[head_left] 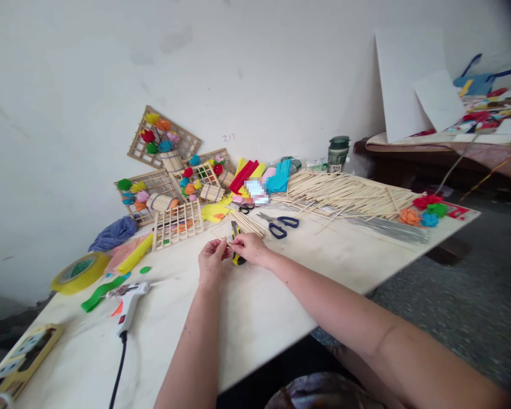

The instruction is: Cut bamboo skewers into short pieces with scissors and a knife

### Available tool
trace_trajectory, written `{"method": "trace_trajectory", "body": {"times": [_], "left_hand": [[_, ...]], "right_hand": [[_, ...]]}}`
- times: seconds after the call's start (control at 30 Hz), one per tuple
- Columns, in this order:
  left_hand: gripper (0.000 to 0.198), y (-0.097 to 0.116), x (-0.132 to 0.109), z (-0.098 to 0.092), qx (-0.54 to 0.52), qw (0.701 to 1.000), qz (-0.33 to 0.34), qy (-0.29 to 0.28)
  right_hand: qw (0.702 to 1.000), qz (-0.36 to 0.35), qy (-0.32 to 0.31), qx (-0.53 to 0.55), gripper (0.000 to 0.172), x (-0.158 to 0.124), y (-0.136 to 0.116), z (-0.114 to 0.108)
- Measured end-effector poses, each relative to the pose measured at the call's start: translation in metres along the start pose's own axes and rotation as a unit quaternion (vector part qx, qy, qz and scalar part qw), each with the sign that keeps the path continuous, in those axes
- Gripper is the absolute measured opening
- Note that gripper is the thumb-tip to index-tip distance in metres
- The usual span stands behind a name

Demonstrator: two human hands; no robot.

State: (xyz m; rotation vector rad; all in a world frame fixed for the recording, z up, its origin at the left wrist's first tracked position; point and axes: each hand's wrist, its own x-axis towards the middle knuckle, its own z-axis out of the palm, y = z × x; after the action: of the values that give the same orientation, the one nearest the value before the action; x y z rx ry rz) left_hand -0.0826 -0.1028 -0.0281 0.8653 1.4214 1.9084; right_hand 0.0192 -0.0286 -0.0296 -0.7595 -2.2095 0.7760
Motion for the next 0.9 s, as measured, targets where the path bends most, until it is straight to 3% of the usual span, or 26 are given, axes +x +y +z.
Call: {"method": "trace_trajectory", "body": {"times": [0.17,0.27,0.37,0.43,0.5,0.6,0.9], "left_hand": [[0.035,0.002,-0.001,-0.001,0.030,0.999,0.029,0.029],[0.039,-0.002,0.000,-0.001,0.162,0.985,0.047,0.037],[0.040,-0.008,0.000,0.003,0.376,0.918,0.122,0.025],[0.041,-0.012,-0.002,0.007,0.484,0.856,0.180,-0.020],[0.044,-0.016,-0.004,0.011,0.534,0.815,0.215,-0.070],[0.041,-0.018,-0.007,0.016,0.559,0.794,0.220,-0.095],[0.038,-0.005,-0.019,0.019,0.624,0.758,0.179,-0.056]], "right_hand": [[0.999,0.028,0.027,-0.002,0.014,0.001,-0.002,-0.002],[0.994,0.090,0.059,-0.012,0.018,0.005,0.002,-0.006],[0.984,0.157,0.072,-0.038,0.020,0.009,0.010,-0.013],[0.978,0.187,0.072,-0.057,0.020,0.012,0.015,-0.018],[0.975,0.200,0.066,-0.072,0.021,0.016,0.017,-0.022],[0.975,0.193,0.051,-0.097,0.019,0.023,0.017,-0.026],[0.971,0.129,-0.004,-0.202,0.020,0.051,0.007,-0.020]]}}
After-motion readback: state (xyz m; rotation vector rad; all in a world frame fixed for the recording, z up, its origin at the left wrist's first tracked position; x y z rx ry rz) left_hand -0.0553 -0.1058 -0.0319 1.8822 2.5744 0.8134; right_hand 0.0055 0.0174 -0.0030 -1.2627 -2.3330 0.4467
